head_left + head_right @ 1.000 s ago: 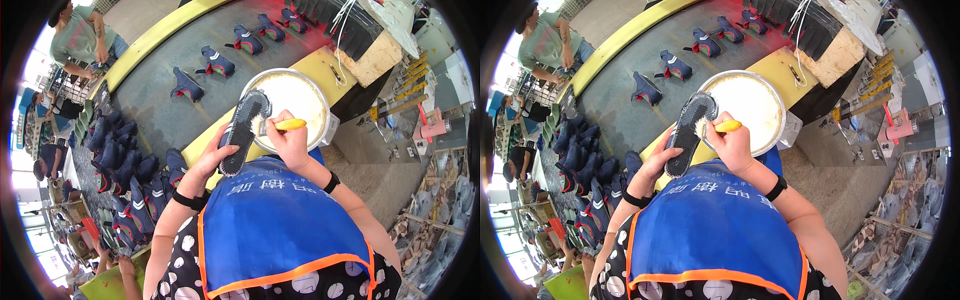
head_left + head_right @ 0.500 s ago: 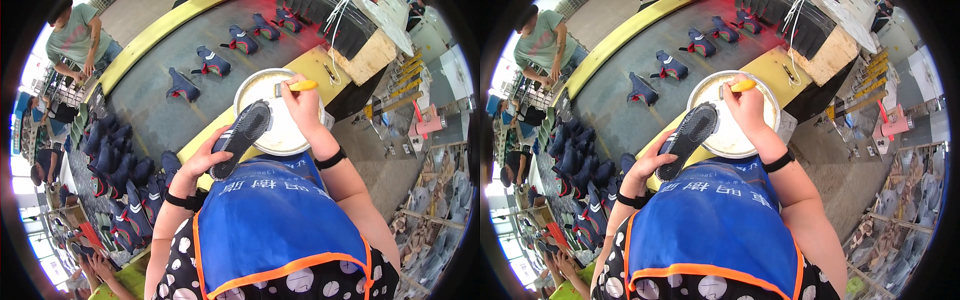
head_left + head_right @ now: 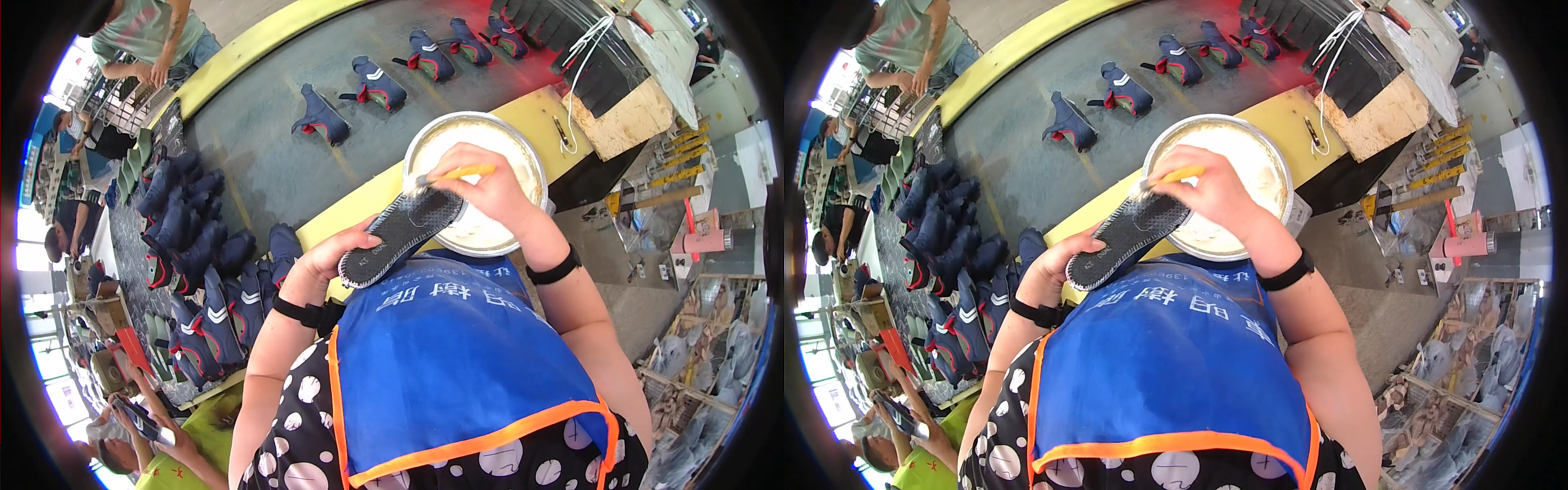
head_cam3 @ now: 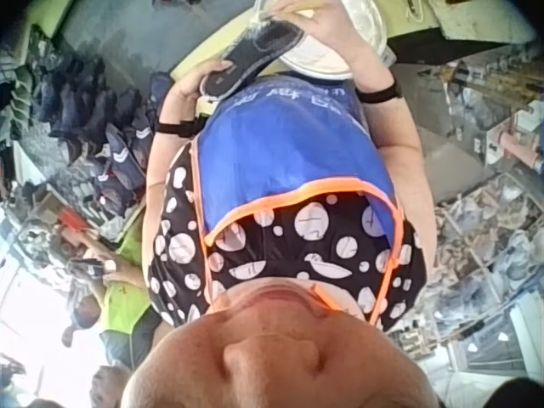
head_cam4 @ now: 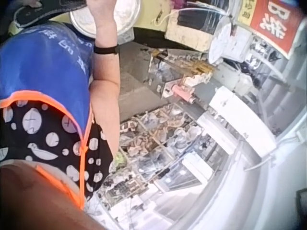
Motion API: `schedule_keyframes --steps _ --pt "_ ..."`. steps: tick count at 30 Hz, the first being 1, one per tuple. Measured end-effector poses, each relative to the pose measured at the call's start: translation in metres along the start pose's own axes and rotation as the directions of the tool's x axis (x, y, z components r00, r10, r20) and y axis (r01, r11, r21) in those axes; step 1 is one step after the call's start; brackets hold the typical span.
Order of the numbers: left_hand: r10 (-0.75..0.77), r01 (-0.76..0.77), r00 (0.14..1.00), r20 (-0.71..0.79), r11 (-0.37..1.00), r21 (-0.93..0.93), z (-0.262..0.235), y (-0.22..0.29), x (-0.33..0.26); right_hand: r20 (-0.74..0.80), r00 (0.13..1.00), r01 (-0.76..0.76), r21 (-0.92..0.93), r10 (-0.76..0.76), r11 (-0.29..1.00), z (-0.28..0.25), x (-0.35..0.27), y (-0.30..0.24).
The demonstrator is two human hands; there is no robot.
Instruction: Applying glue to the bottom of shoe soles using a handheld brush.
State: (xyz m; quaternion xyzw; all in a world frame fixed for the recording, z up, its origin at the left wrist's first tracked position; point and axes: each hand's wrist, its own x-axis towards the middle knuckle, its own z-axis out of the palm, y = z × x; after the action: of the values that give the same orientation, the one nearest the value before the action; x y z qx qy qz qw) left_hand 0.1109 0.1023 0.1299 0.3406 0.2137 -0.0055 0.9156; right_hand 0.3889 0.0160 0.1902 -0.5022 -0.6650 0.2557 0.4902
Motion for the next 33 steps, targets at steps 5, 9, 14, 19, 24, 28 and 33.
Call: schedule_keyframes --steps 5,9,14,19,24,28,33 --pt "0.031 -0.033 0.999 -0.033 0.997 -0.064 -0.011 -0.008 -0.009 -0.152 0.970 -0.208 -0.119 0.190 0.971 -0.018 -0.003 0.022" --pt "0.020 -0.019 1.000 0.012 0.996 -0.085 -0.022 -0.005 -0.008 -0.170 0.984 -0.078 -0.100 0.060 0.992 0.006 0.011 0.010" --pt "0.130 -0.120 0.987 -0.098 0.988 0.102 -0.022 0.008 -0.015 -0.308 0.904 -0.360 -0.172 0.297 0.917 0.017 0.007 0.055" --pt "0.234 -0.267 0.927 -0.294 0.961 -0.074 -0.066 -0.003 -0.016 -0.375 0.794 -0.483 0.089 0.479 0.871 0.005 0.002 0.065" --pt "0.241 -0.493 0.674 -0.699 0.851 -0.182 -0.133 0.012 0.010 -0.437 0.683 -0.514 0.282 0.585 0.810 -0.011 -0.008 0.068" --pt "0.207 -0.410 0.381 -0.901 0.912 0.036 -0.230 0.044 0.046 -0.467 0.635 -0.582 0.236 0.616 0.778 -0.022 -0.015 0.085" --pt "0.443 -0.075 0.130 -0.887 0.897 0.437 -0.336 0.056 0.069 -0.505 0.579 -0.597 0.271 0.639 0.755 -0.022 0.000 0.089"
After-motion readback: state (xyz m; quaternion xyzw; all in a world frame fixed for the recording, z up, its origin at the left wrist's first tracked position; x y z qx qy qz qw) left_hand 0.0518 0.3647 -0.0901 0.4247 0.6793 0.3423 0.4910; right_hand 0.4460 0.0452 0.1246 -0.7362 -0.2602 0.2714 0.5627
